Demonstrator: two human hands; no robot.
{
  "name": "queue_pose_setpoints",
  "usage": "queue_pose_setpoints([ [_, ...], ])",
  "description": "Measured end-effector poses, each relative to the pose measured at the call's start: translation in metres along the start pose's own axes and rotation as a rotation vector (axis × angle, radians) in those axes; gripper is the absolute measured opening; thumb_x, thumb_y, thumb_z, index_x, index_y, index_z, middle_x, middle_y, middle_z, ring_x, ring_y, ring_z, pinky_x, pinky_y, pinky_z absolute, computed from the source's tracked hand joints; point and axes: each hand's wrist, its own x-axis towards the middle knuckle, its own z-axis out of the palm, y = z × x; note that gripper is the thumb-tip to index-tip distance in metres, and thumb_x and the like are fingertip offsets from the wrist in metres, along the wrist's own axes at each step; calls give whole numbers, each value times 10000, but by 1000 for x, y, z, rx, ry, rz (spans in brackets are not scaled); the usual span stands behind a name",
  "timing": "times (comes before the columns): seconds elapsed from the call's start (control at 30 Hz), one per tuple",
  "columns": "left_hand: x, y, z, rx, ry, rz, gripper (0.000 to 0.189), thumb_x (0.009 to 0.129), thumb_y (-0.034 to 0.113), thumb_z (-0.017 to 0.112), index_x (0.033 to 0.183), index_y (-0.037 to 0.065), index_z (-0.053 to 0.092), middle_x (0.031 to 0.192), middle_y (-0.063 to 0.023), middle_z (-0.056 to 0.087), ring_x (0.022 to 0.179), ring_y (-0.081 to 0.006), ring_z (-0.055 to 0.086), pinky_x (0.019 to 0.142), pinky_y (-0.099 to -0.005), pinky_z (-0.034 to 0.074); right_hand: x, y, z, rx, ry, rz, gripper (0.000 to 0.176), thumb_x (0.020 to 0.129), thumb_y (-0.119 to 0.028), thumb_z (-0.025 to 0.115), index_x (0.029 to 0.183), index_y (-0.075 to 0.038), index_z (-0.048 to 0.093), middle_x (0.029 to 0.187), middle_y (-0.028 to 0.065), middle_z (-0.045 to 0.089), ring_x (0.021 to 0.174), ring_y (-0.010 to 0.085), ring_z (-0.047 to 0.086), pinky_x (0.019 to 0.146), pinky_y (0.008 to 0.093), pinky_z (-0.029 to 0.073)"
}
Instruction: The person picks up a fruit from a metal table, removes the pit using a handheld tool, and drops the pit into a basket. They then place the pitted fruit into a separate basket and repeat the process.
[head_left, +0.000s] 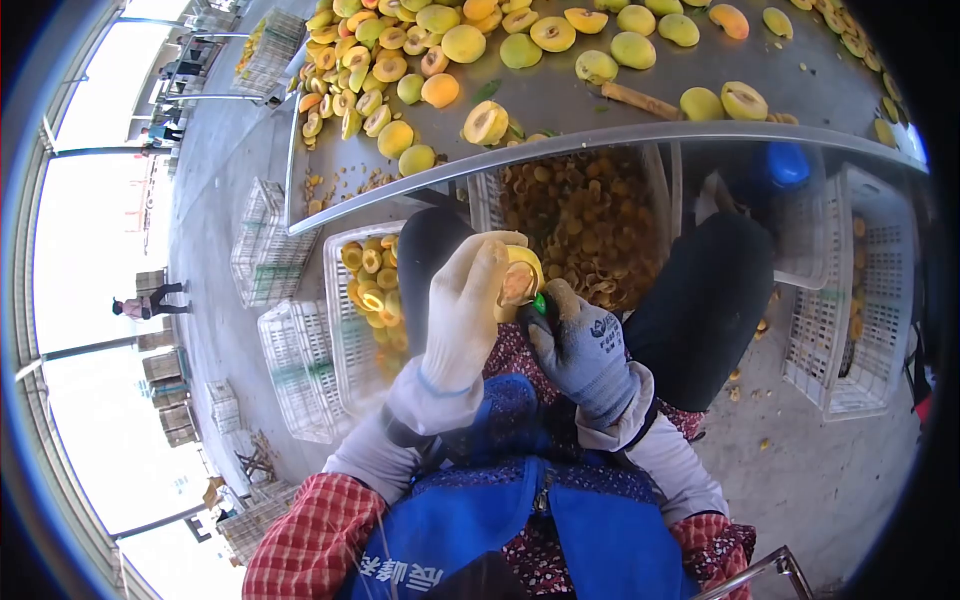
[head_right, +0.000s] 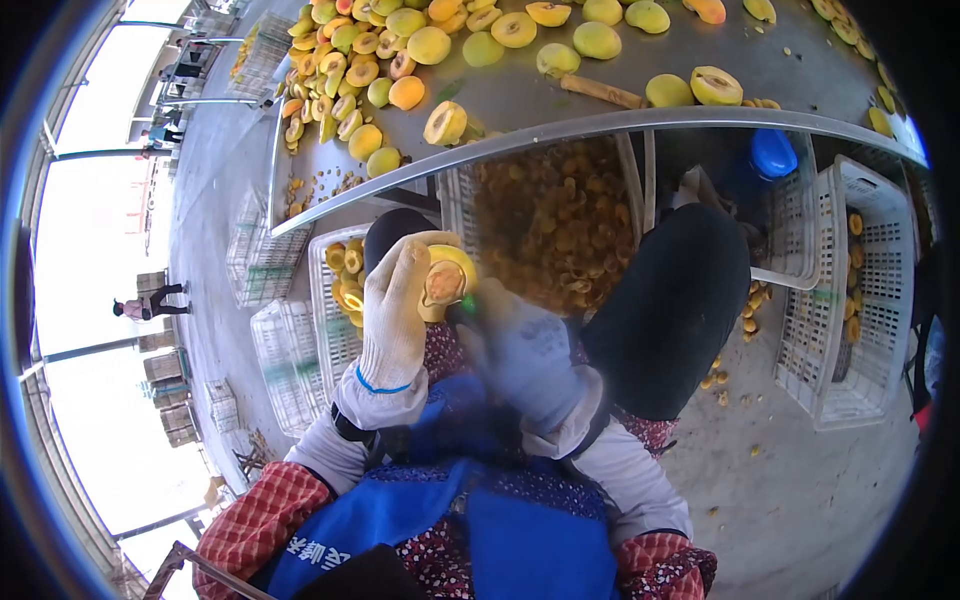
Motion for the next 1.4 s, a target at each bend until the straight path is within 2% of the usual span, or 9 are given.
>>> queue_pose_setpoints([
  [0.27,-3,3,2,157,-13,-10,300,1014,219,460,1059,-22,634,850,-58,645,726,-96,614,648,-228,499,-15,11,29,227,14,83,232,875,-183,620,1049,-44,554,823,212,635,781,406,633,665,443,496],
  [0.37,-2,-1,8,75,2,-15,234,965,172,542,1017,-26,653,829,-69,659,735,-106,616,675,-243,500,-23,18,38,438,134,-88,260,915,-171,585,1115,-8,554,839,153,654,741,308,654,660,383,503],
  [0.53,2,0,7,101,-64,62,158,923,57,545,1008,-28,649,798,-54,637,702,-95,595,639,-243,495,-35,34,49,1080,-111,301,398,1019,-461,430,936,-88,541,564,13,484,382,120,423,353,240,337],
  [0.63,5,3,6,392,-61,267,144,898,47,567,987,-20,658,788,-67,652,700,-102,615,631,-246,499,-33,24,38,1247,-241,400,448,1003,-527,414,881,-108,513,537,0,430,350,110,364,310,243,289],
  [0.73,5,-5,8,280,-34,201,144,877,67,593,978,-8,664,790,-79,661,676,-119,638,620,-258,505,-27,14,29,1422,-330,458,457,997,-540,421,872,-109,508,529,1,412,343,109,352,297,243,278],
  [1.03,7,-15,-1,459,18,325,123,879,65,597,946,-7,672,767,-97,665,637,-139,645,598,-270,511,-30,35,44,889,-226,216,411,1000,-505,451,892,-113,509,529,2,405,340,104,367,295,240,288],
  [1.13,4,-20,3,150,9,96,153,911,63,586,986,-59,640,797,-73,651,698,-98,607,610,-240,497,-28,19,36,1128,-288,434,392,1003,-489,456,905,-114,511,543,4,416,351,108,384,299,244,299],
  [1.27,8,-23,7,110,16,49,183,909,170,595,910,8,682,778,-86,690,656,-149,663,640,-269,508,-24,30,45,959,-135,67,329,1024,-383,459,943,-71,524,582,32,466,357,137,409,313,267,347],
  [1.4,9,-29,-3,244,-23,71,198,912,175,590,925,1,683,790,-95,688,663,-149,660,630,-261,497,-26,26,56,932,-45,124,305,1027,-331,446,923,-54,523,593,34,491,372,151,423,326,306,364],
])
